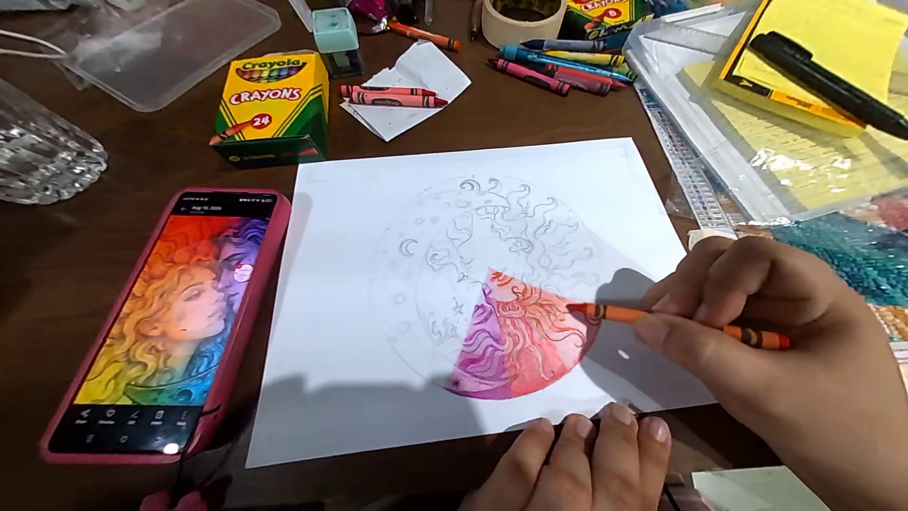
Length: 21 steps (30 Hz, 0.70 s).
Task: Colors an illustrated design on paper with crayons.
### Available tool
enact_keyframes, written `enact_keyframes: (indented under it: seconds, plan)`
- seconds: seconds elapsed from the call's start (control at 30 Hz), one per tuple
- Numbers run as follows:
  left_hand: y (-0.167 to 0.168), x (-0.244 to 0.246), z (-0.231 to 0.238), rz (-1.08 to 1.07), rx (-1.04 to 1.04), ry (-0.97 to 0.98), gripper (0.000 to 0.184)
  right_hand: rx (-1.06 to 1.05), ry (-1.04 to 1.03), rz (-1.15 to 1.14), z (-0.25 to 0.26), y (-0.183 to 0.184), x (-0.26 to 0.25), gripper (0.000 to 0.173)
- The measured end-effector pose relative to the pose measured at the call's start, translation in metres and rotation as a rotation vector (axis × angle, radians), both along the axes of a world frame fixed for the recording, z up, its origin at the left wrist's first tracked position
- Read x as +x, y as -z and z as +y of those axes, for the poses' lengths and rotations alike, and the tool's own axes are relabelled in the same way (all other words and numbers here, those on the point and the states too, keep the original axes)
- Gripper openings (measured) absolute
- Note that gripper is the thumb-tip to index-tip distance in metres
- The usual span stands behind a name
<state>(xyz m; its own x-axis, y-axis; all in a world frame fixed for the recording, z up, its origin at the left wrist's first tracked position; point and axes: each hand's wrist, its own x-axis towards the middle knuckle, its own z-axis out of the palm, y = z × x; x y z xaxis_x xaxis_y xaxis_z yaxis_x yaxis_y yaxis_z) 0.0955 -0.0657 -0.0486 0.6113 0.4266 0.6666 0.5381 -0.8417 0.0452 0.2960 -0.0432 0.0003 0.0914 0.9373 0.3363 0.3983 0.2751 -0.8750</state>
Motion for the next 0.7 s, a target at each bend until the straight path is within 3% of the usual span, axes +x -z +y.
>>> enact_keyframes:
  seconds: [0.5, 0.6, 0.7]
  plan:
    - [0.0, 0.0, 0.0, 0.004, -0.013, -0.005, 0.025, 0.007, -0.055, -0.027, -0.002, 0.001, 0.005, 0.021]
    - [0.0, 0.001, -0.001, 0.001, -0.005, -0.003, 0.026, -0.001, -0.1, 0.156, 0.014, -0.002, 0.024, 0.021]
    - [0.001, -0.001, -0.001, 0.017, 0.007, -0.008, 0.028, -0.078, -0.339, 0.35, 0.041, -0.015, 0.039, 0.019]
